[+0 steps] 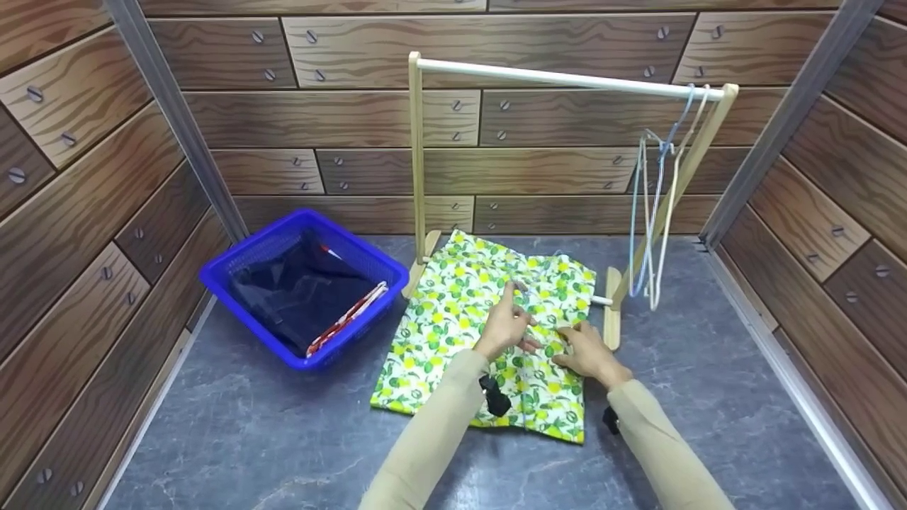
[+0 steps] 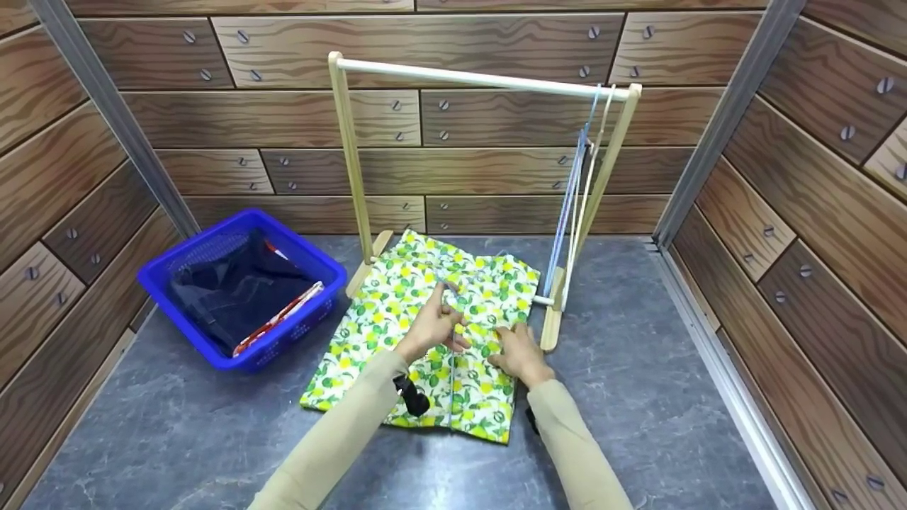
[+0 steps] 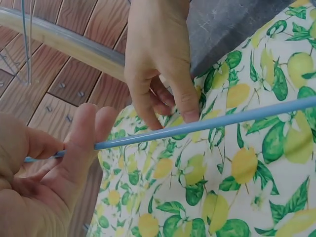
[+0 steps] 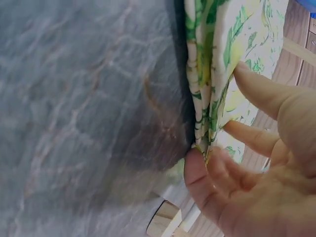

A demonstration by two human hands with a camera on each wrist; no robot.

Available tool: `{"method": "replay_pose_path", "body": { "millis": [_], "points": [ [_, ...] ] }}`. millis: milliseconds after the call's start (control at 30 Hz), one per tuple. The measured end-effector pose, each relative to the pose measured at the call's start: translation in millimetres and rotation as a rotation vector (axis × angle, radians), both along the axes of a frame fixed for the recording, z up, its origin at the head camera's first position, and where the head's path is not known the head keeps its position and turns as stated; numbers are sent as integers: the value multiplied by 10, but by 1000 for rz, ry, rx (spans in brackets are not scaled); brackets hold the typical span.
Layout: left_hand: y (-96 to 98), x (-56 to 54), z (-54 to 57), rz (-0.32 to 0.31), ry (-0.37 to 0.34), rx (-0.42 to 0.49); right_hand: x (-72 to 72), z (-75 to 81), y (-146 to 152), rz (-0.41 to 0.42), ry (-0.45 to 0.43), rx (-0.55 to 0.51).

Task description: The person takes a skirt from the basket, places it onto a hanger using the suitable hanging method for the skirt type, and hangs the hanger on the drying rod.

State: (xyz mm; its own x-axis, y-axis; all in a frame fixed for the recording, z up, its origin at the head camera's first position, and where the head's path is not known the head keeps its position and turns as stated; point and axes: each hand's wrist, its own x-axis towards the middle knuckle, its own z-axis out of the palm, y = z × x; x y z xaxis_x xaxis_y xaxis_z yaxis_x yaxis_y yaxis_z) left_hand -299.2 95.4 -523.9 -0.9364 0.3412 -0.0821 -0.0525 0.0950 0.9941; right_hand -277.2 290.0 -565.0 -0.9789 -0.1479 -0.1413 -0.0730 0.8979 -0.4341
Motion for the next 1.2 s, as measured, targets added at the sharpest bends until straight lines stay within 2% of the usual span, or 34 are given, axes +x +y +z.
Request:
{"method": "replay_pose_path", "body": {
  "millis": [133,267,567,700,767,967,1200],
  "points": [
    [-28,-1,-30,49,12,4,-15,17,19,-66,-65,-20],
    [-73,-9,-18,97,32,-53,-25,30,24,-100,-86,-23],
    [-265,-88,28,185,184,-155,-35,63,18,-58,-35,-7],
    [-329,-115,21,168,209,-172,-61,57,46,-72,-10,-26],
    [-346,-126,21,149,187,-173,-86,44,60,-87,-11,-31],
    [-384,-138,73,111,167,-227,-154,18,66,-116,-63,-23],
    [-389,-155,110,174,227,-320,-146,9,57,-126,-40,-46]
  ]
}}
